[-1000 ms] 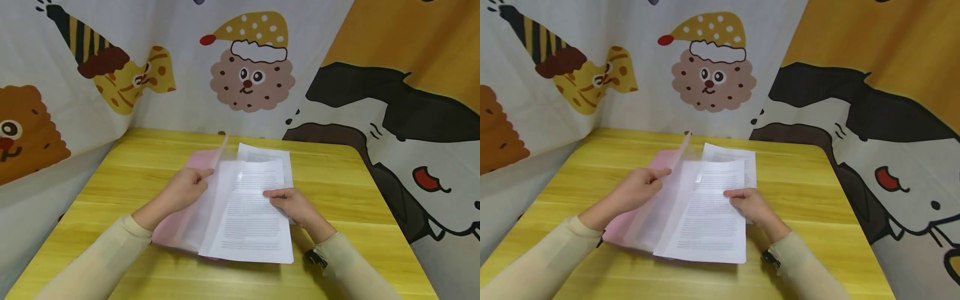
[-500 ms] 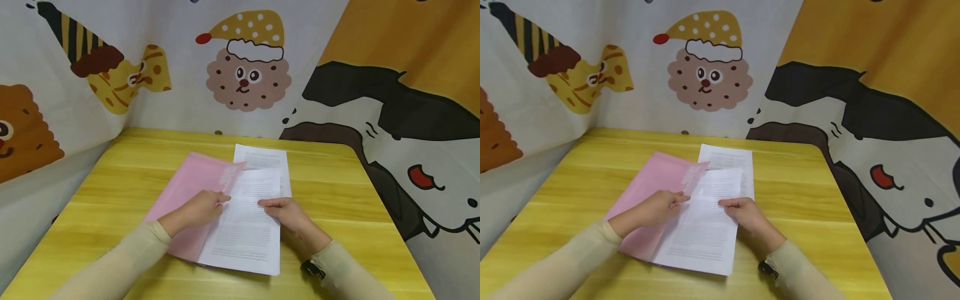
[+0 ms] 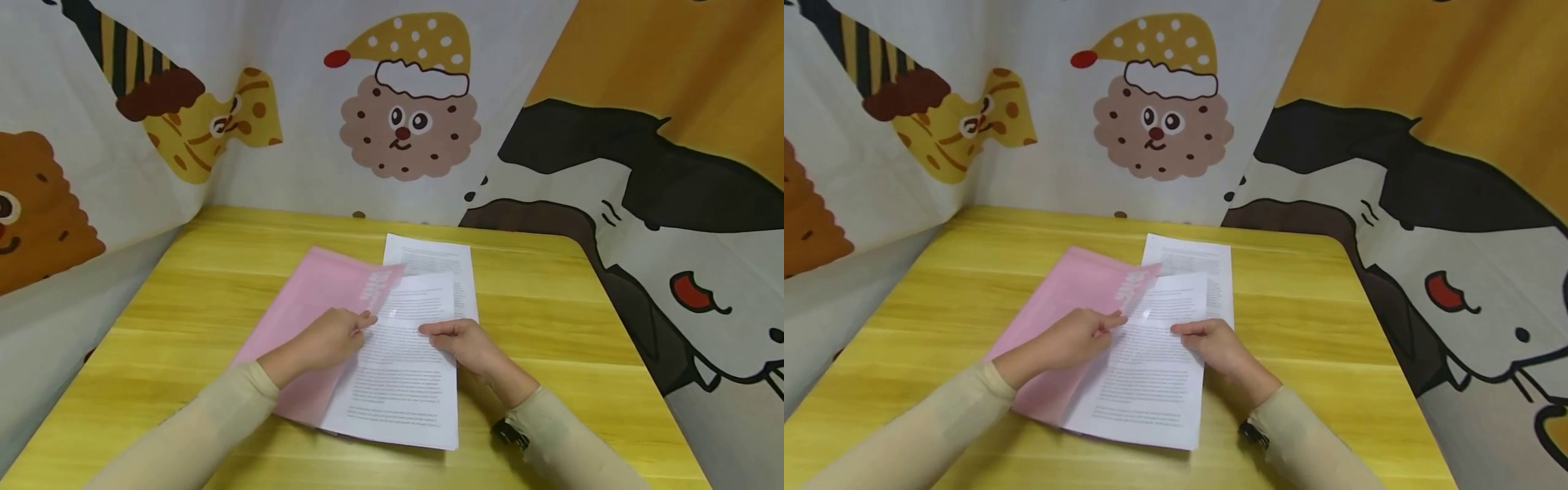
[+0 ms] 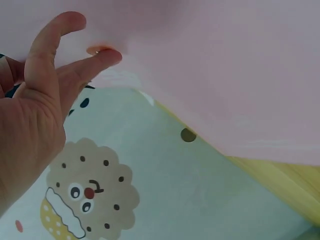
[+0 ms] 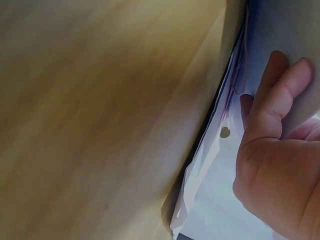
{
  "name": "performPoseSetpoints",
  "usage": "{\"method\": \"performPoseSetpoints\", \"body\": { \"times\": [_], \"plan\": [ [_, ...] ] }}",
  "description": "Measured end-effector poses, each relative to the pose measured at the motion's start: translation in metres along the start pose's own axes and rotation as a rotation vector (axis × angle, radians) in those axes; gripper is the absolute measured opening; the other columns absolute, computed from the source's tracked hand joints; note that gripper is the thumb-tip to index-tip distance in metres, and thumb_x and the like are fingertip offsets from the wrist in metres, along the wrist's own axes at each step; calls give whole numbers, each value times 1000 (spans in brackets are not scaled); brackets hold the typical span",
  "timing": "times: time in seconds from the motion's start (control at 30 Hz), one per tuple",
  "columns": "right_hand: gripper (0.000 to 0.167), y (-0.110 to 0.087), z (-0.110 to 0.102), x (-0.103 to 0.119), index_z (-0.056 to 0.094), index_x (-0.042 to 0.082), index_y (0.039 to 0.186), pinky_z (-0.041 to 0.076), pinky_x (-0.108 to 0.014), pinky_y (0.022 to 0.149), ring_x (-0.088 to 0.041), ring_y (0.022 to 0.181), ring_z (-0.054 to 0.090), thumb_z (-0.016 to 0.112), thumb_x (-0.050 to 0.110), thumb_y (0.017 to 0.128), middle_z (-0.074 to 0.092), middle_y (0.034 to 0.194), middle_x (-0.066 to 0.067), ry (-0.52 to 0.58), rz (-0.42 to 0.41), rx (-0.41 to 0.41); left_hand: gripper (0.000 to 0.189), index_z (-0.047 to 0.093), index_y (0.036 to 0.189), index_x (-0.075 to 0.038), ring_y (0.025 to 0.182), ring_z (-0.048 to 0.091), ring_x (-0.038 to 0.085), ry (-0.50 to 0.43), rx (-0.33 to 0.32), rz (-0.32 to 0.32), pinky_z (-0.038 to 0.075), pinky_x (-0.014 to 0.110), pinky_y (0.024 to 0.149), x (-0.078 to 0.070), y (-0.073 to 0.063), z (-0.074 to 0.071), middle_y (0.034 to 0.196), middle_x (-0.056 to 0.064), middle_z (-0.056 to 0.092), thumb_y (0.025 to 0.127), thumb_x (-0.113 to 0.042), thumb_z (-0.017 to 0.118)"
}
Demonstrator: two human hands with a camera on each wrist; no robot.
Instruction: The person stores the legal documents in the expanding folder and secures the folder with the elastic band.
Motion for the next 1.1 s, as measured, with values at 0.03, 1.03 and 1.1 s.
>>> {"method": "performPoseSetpoints", "body": {
  "times": [0.03, 1.03, 1.1],
  "plan": [
    [30, 0, 0, 1, 77, 2, 129, 61, -27, 76, -15, 88, 75, 66, 8, 102, 78, 123, -18, 5, 0, 4, 45, 64, 143, 1, 120, 70, 36, -6, -7, -2, 45, 27, 58, 0, 0, -1, 153, 20, 59, 99, -1, 56],
    [36, -7, -5, 16, 69, -5, 138, 66, -36, 79, -21, 95, 77, 63, 6, 104, 75, 128, -22, 159, -6, 101, 47, 66, 144, 0, 54, 24, 8, -134, -156, 16, 25, 19, 48, -11, -14, -52, 152, 20, 62, 100, -5, 52],
    [36, -7, -3, 19, 70, -4, 138, 66, -37, 80, -22, 96, 78, 63, 7, 104, 74, 130, -23, 145, -5, 126, 46, 66, 144, 0, 54, 24, 8, -140, -156, 19, 25, 19, 48, -12, -14, -52, 152, 20, 61, 100, -5, 53]
  ]
}}
Point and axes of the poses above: each hand's wrist, its own y-axis towards the middle knuckle, its own z-axis out of the palm, x = y × z, the point moved 10 cm from there along y, towards the middle knuckle
